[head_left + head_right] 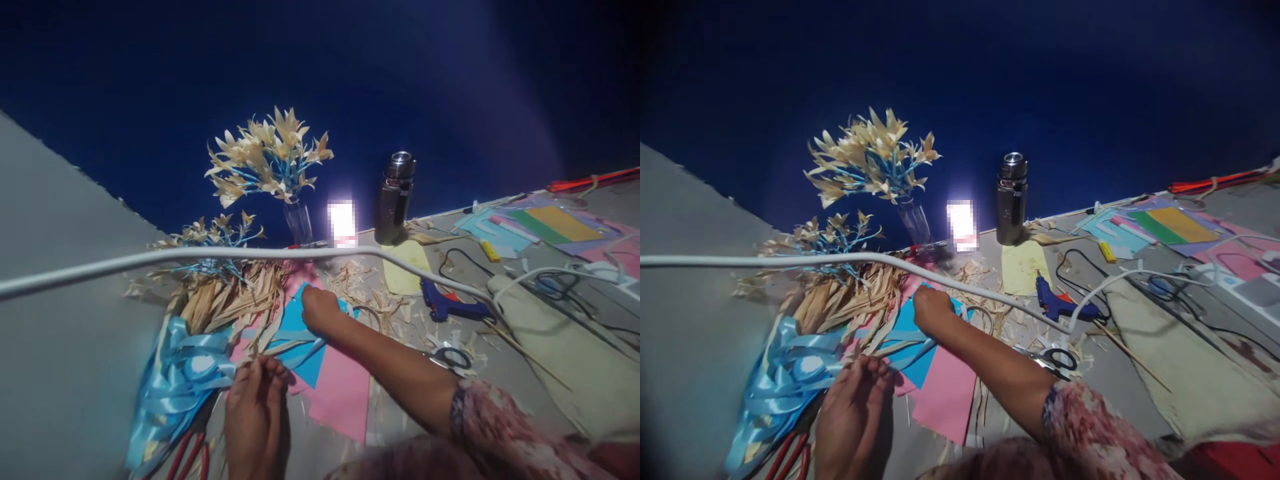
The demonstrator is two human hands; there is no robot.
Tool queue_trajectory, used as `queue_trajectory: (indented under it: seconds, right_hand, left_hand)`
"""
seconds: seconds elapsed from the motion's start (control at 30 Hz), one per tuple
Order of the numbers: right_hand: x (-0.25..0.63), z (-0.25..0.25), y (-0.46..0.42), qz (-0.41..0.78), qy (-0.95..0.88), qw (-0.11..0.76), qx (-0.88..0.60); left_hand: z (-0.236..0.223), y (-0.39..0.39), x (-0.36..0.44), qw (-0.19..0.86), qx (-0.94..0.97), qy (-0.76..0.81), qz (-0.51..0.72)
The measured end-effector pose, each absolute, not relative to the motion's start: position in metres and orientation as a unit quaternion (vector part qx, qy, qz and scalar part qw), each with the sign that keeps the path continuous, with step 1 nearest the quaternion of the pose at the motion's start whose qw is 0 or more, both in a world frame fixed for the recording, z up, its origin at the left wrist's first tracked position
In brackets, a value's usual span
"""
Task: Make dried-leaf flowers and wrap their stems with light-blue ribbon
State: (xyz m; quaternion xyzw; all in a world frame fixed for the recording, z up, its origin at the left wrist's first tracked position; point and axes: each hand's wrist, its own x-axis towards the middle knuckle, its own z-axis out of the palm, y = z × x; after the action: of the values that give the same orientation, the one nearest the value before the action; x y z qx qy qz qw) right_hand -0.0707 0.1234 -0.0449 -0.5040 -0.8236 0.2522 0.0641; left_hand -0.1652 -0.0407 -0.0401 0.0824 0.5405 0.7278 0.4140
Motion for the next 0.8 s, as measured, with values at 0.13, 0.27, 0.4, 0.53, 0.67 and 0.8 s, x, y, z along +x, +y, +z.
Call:
queue_trajectory:
  seconds: [0.13,0.27,0.4,0.53,0.67,0.8]
  right_hand:
    - [-0.053,-0.041,0.143,0.373,-0.777,0.174,-0.476]
    - [-0.035,-0.014,0.158,0.452,-0.724,0.285,-0.438]
    - [-0.018,0.032,0.155,0.540,-0.610,0.460,-0.352]
    - [0.003,0.054,0.142,0.659,-0.434,0.578,-0.209]
    - [0.014,0.030,0.123,0.715,-0.375,0.537,-0.243]
    - [0.014,-0.005,0.100,0.726,-0.374,0.506,-0.279]
  left_hand:
    - [-0.032,-0.037,-0.164,0.416,0.092,0.540,0.726]
    - [-0.034,-0.024,-0.165,0.439,0.079,0.539,0.714]
    - [-0.037,-0.013,-0.164,0.451,0.086,0.521,0.719]
    - [-0.030,-0.009,-0.162,0.425,0.088,0.521,0.735]
    - [-0.017,-0.012,-0.145,0.433,0.133,0.546,0.705]
    - [-0.008,-0.019,-0.113,0.501,0.192,0.560,0.630]
